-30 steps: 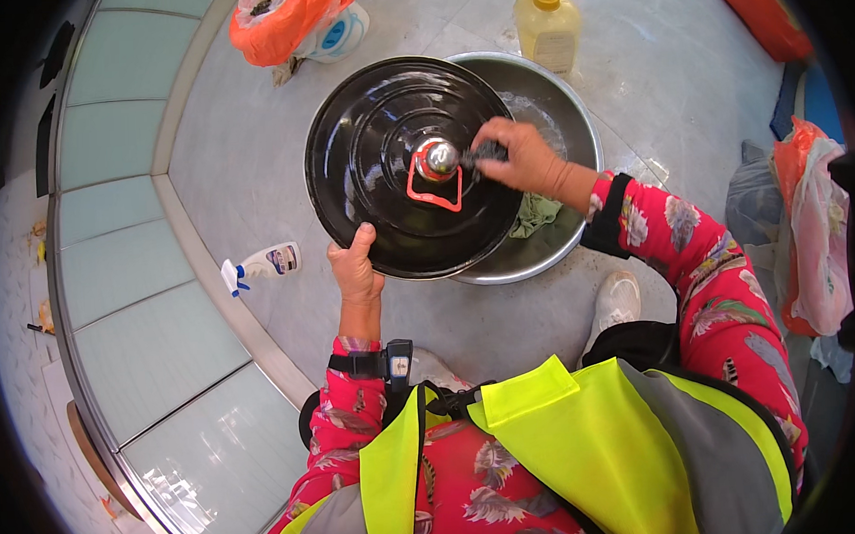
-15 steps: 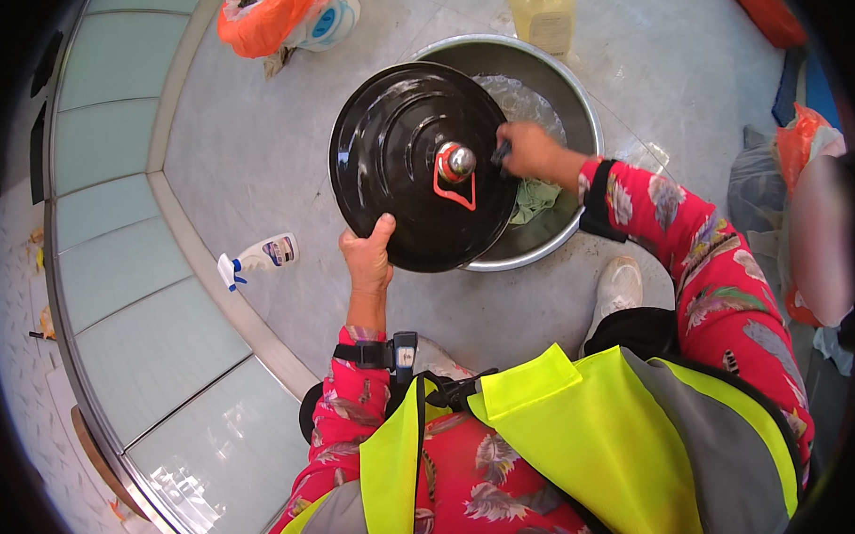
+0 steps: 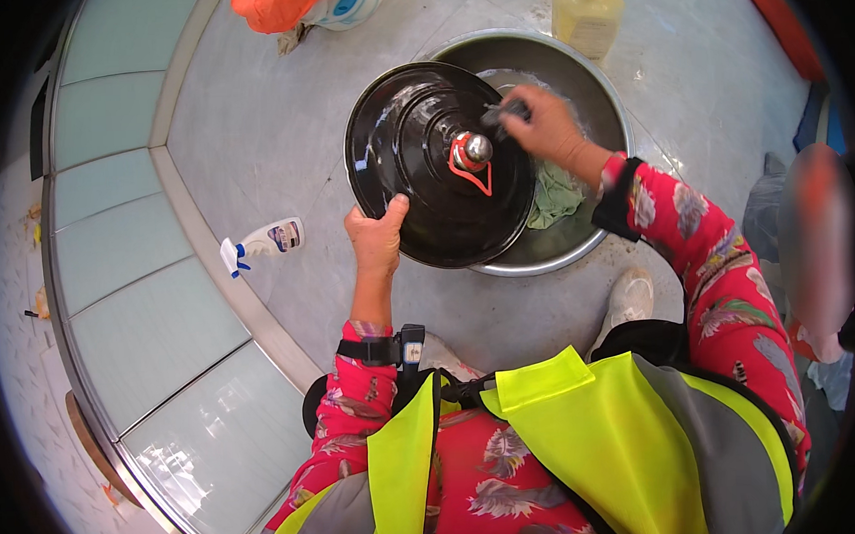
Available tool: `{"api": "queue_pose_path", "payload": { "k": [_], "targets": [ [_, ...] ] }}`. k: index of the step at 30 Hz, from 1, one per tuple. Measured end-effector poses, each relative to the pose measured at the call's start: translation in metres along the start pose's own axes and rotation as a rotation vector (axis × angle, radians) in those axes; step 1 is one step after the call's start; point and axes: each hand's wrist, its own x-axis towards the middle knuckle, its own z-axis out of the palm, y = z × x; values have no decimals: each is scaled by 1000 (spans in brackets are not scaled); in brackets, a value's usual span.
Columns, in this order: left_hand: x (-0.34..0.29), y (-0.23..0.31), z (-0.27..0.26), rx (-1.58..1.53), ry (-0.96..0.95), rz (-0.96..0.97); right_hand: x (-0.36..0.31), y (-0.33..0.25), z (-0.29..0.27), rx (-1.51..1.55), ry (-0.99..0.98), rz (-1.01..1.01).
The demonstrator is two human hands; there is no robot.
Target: The person scrubs a black pot lid with a green cloth and a metal scrubber in a metal basin of soapy water. They repeatedly flip the lid to clean both sides and rinse it in the basin.
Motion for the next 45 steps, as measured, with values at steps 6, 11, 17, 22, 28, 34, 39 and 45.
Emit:
{"api": "queue_pose_path", "payload": {
  "k": [6,11,17,22,28,34,39,45],
  "targets": [
    [-1,8,7,146,-40,69,35,-54,31,179,-148,-344],
    [-2,11,9,152,-46,55,57,-57,25,-80,-192,-197],
    [0,14,10,208,-74,51,43,-78,23,111,-385,-407],
    [-1,14,11,171,-76,96,48,-76,26,37,-311,-406],
    [-1,15,11,206,-91,80,47,-76,24,-85,-130,-206],
    [-3,19,13,204,-74,90,29,-84,30,102,-318,-401],
    [-3,19,14,245,-79,94,30,-77,36,162,-193,-441],
    [-4,20,15,209,-77,58,33,-75,23,-7,-39,-287]
  ]
}}
